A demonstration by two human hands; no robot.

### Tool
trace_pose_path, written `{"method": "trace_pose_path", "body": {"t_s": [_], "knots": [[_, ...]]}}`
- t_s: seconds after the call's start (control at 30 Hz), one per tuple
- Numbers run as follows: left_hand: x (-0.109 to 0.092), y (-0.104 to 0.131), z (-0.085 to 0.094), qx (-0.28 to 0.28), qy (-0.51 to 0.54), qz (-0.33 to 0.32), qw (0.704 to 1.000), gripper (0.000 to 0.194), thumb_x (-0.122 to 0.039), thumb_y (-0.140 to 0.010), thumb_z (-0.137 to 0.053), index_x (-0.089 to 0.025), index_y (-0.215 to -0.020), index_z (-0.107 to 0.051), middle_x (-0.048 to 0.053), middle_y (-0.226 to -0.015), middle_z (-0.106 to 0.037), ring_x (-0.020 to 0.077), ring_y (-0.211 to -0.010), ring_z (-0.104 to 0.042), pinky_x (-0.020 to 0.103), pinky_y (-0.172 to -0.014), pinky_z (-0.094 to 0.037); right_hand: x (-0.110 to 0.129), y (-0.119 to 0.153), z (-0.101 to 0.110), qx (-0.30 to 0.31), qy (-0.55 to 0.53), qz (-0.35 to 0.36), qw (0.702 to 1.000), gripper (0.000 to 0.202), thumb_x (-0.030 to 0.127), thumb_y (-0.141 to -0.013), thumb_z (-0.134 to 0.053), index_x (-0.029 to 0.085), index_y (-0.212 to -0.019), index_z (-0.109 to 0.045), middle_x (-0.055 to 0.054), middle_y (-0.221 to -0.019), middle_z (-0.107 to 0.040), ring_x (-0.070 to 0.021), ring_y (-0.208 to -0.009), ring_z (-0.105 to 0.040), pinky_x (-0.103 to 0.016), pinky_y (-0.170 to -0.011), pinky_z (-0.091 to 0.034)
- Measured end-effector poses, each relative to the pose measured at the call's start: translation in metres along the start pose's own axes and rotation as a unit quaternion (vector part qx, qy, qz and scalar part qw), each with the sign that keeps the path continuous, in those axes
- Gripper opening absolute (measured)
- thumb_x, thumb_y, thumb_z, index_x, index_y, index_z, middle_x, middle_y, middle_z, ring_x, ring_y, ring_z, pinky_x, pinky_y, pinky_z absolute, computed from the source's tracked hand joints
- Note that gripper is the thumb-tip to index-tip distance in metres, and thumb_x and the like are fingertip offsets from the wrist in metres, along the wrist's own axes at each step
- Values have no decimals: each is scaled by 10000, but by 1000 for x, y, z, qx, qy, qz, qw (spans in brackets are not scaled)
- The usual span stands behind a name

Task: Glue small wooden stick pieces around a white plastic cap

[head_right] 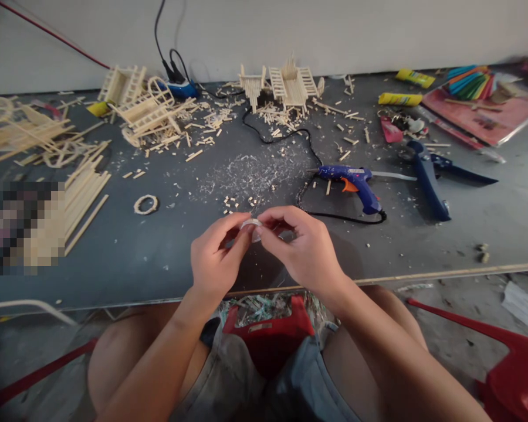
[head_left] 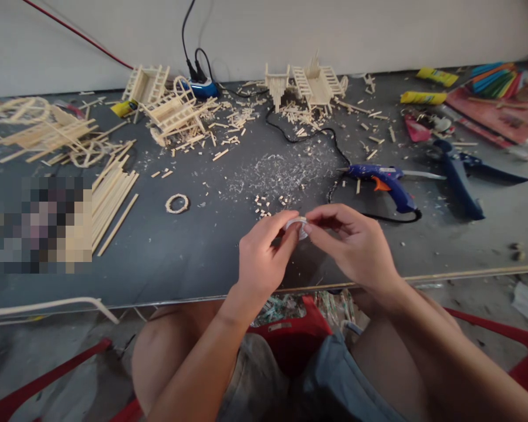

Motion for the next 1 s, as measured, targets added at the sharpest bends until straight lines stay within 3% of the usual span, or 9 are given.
{"method": "trace_pose_path", "body": {"t_s": [0.4,0.67,1.0], "knots": [[-5,1,0,-4,-19,-32,999,181,-230,-893,-571,-222,-1050,-660,34,-915,-721,129,-776,-665,247,-743,-534,1,0,-1,8,1,5,1000,63,231,-789,-662,216,-848,-680,-14,-831,-692,-142,-759,-635,-268,-715,-522],[-13,1,3,-28,-25,-101,994,183,-155,-867,-600,-206,-1035,-652,19,-892,-723,111,-761,-672,218,-728,-543,-1,0,0,3,-13,16,1000,128,206,-780,-676,221,-907,-675,3,-821,-687,-124,-739,-633,-242,-691,-524],[-17,2,3,-28,-31,-121,992,193,-114,-853,-609,-193,-1025,-647,13,-879,-718,97,-771,-666,197,-721,-531,5,0,-2,11,6,40,999,70,189,-801,-655,234,-850,-679,17,-836,-693,-110,-751,-629,-228,-706,-513]]}}
Point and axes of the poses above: each hand's wrist, its own y-axis away from the middle knuckle, its own z-axis out of the back of the hand, x = y × z, the point moved 10 cm from there along -y, towards the middle knuckle
